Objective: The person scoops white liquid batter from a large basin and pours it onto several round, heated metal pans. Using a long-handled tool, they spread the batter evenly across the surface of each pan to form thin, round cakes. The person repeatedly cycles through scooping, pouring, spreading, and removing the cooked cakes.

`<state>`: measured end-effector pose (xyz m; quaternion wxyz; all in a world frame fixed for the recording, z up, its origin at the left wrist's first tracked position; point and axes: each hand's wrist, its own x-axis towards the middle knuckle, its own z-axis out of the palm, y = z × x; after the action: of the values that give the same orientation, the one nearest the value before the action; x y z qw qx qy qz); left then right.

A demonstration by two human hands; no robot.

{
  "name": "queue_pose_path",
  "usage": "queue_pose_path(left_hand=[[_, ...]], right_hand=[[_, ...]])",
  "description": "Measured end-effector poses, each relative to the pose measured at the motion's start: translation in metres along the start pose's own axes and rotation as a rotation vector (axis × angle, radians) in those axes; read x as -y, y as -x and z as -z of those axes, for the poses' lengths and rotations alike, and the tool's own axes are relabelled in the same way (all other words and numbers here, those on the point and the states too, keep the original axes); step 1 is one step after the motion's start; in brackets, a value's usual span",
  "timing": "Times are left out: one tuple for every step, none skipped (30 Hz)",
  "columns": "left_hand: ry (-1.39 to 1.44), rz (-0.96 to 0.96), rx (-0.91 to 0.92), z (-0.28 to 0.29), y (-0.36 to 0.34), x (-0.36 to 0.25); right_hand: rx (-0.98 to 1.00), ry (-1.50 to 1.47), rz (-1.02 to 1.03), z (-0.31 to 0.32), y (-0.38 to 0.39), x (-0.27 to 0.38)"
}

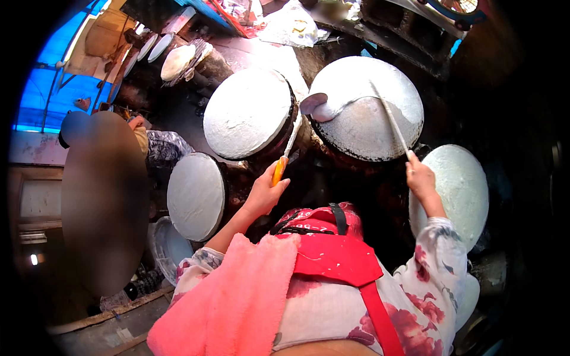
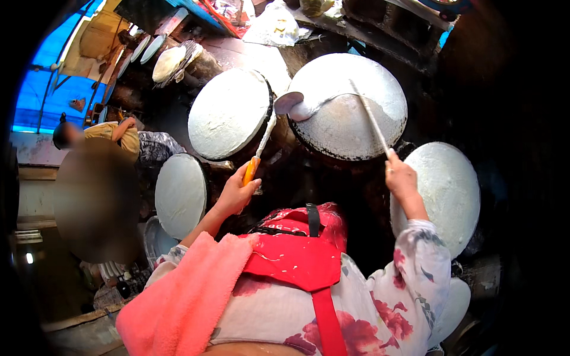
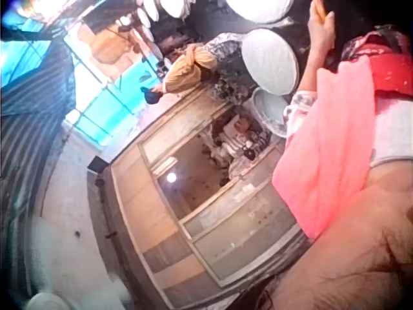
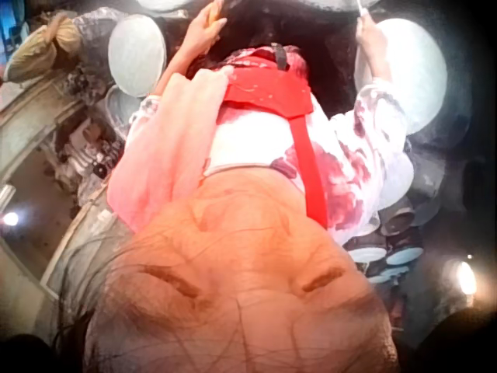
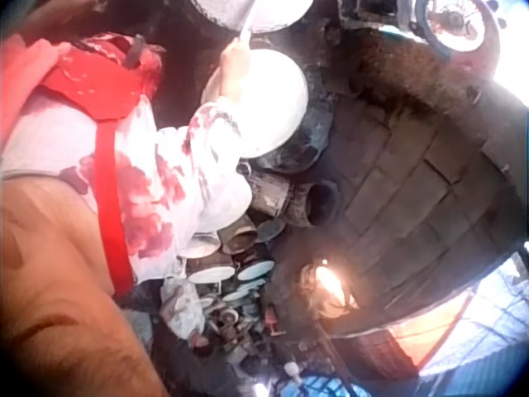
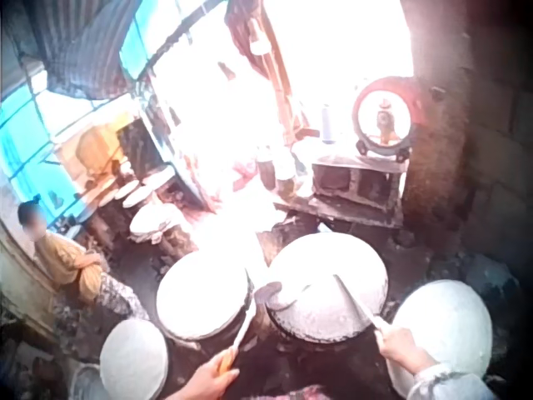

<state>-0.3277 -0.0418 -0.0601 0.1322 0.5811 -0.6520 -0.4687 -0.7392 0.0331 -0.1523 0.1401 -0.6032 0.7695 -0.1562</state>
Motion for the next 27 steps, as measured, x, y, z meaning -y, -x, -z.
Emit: queue_pose_path(left_hand=[[-0.080,-0.095,-0.025,0.000,-0.002,0.006],[-0.163,-0.181,-0.067,0.000,-0.001,0.012],[-0.256,-0.295,-0.109,0.002,0.001,0.026],[-0.342,-0.408,-0.145,0.002,0.005,0.036],[-0.422,-0.195,-0.047,0.007,0.017,0.022],[-0.493,-0.210,0.007,0.011,0.021,0.021],[-0.562,-0.223,0.061,0.016,0.025,0.022],[-0.633,-0.234,0.111,0.021,0.030,0.023],[-0.632,-0.245,0.147,0.026,0.030,0.022],[-0.562,-0.341,0.107,0.029,0.027,0.027],[-0.491,-0.436,0.063,0.032,0.023,0.035],[-0.418,-0.530,0.019,0.035,0.021,0.042],[-0.302,-0.534,-0.033,0.036,0.020,0.047],[-0.156,-0.564,-0.079,0.037,0.019,0.053],[-0.006,-0.591,-0.116,0.037,0.014,0.058],[0.141,-0.612,-0.156,0.040,0.012,0.063],[0.236,-0.498,-0.061,0.047,0.010,0.064],[0.328,-0.374,0.018,0.055,0.009,0.065],[0.414,-0.240,0.076,0.065,0.009,0.067],[0.475,-0.154,0.147,0.074,0.015,0.062],[0.500,-0.163,0.119,0.076,0.019,0.066],[0.524,-0.168,0.078,0.081,0.025,0.073],[0.553,-0.177,0.050,0.083,0.030,0.078],[0.516,-0.166,0.048,0.088,0.036,0.083],[0.484,-0.162,0.054,0.092,0.042,0.088],[0.450,-0.160,0.055,0.097,0.047,0.092],[0.453,-0.162,0.079,0.099,0.050,0.098]], right_hand=[[0.044,0.042,0.064,-0.009,0.008,0.008],[0.086,0.080,0.137,-0.018,0.015,0.020],[0.063,0.031,0.246,-0.027,0.028,0.030],[0.086,-0.019,0.266,-0.026,0.045,0.042],[0.083,-0.074,0.213,-0.025,0.061,0.046],[0.080,-0.131,0.160,-0.025,0.078,0.049],[0.026,-0.183,0.128,-0.029,0.097,0.048],[-0.028,-0.240,0.101,-0.037,0.114,0.049],[-0.101,-0.314,0.051,-0.046,0.132,0.055],[-0.107,-0.361,-0.075,-0.056,0.145,0.065],[-0.131,-0.426,-0.154,-0.068,0.149,0.078],[-0.157,-0.490,-0.233,-0.081,0.152,0.093],[-0.182,-0.589,-0.249,-0.087,0.146,0.115],[-0.183,-0.765,-0.246,-0.097,0.134,0.138],[-0.146,-0.923,-0.277,-0.114,0.121,0.156],[-0.082,-1.056,-0.307,-0.115,0.102,0.184],[-0.068,-0.938,-0.326,-0.122,0.085,0.205],[-0.168,-0.929,-0.224,-0.164,0.065,0.208],[-0.135,-0.940,-0.196,-0.188,0.045,0.215],[-0.143,-0.940,-0.215,-0.194,0.032,0.227],[-0.119,-1.053,-0.311,-0.196,0.037,0.230],[-0.083,-1.168,-0.400,-0.180,0.042,0.244],[-0.079,-1.374,-0.451,-0.171,0.057,0.244],[-0.139,-1.294,-0.452,-0.180,0.074,0.235],[-0.177,-1.276,-0.476,-0.178,0.094,0.229],[-0.212,-1.261,-0.497,-0.175,0.112,0.229],[-0.244,-1.180,-0.571,-0.173,0.122,0.233]])
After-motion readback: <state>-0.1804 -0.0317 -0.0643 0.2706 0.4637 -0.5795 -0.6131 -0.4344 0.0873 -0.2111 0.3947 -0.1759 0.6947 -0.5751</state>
